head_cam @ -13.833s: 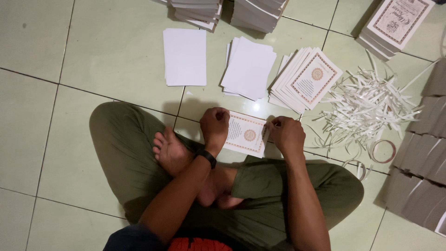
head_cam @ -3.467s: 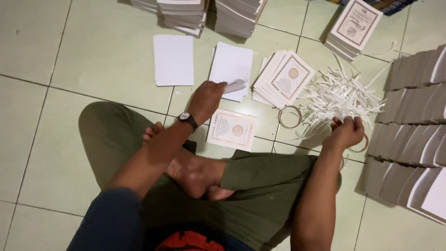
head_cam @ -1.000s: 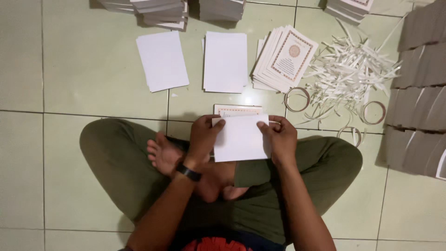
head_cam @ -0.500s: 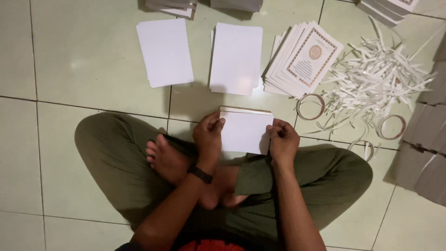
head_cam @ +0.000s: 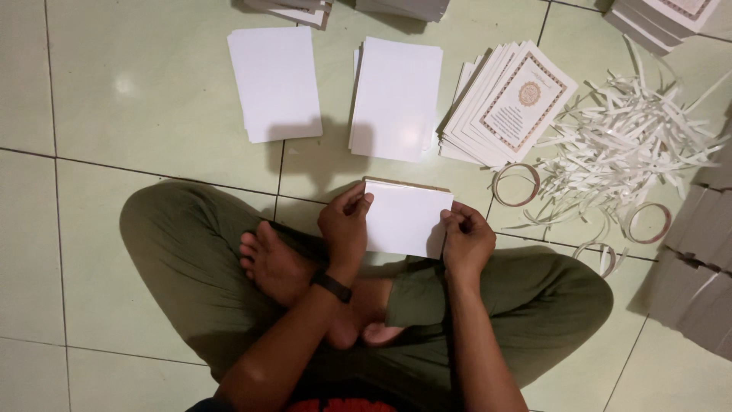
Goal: The person sits on the floor and assembles small booklets by placing a cover sheet over a stack of white pages. They use a roll of clear tape to secure the spine of the booklet, pressing the tape down with their fingers. The person repeats this process with multiple sets of papers and covers, stacking the finished booklets nearby.
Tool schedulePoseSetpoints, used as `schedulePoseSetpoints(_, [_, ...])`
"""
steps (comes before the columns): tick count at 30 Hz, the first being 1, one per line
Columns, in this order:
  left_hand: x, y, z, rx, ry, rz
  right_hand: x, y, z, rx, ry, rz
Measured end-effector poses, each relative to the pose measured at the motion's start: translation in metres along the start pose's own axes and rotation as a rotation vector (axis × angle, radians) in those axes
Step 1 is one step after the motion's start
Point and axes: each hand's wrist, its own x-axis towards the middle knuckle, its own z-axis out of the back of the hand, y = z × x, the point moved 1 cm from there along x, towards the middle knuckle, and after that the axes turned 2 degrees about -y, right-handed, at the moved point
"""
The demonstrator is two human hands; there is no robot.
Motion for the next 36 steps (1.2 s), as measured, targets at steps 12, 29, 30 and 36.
schedulePoseSetpoints(12, [0.000, -0.003, 0.000, -0.018, -0.009, -0.011, -0.002, 0.005, 0.000, 0.016, 0.002, -0.030])
schedulePoseSetpoints(29, [0.000, -0.006, 0.000, -0.021, -0.018, -0.033, 0.000, 0.002, 0.000, 0.012, -0.003, -0.016])
schedulePoseSetpoints(30, [0.002, -0.004, -0.001, -0.016, -0.021, -0.036, 0.002, -0.001, 0.000, 0.011, -0.005, -0.009])
schedulePoseSetpoints(36, [-0.001, -0.009, -0.001, -0.038, -0.023, 0.009, -0.001, 0.008, 0.001, -0.009, 0.004, -0.014])
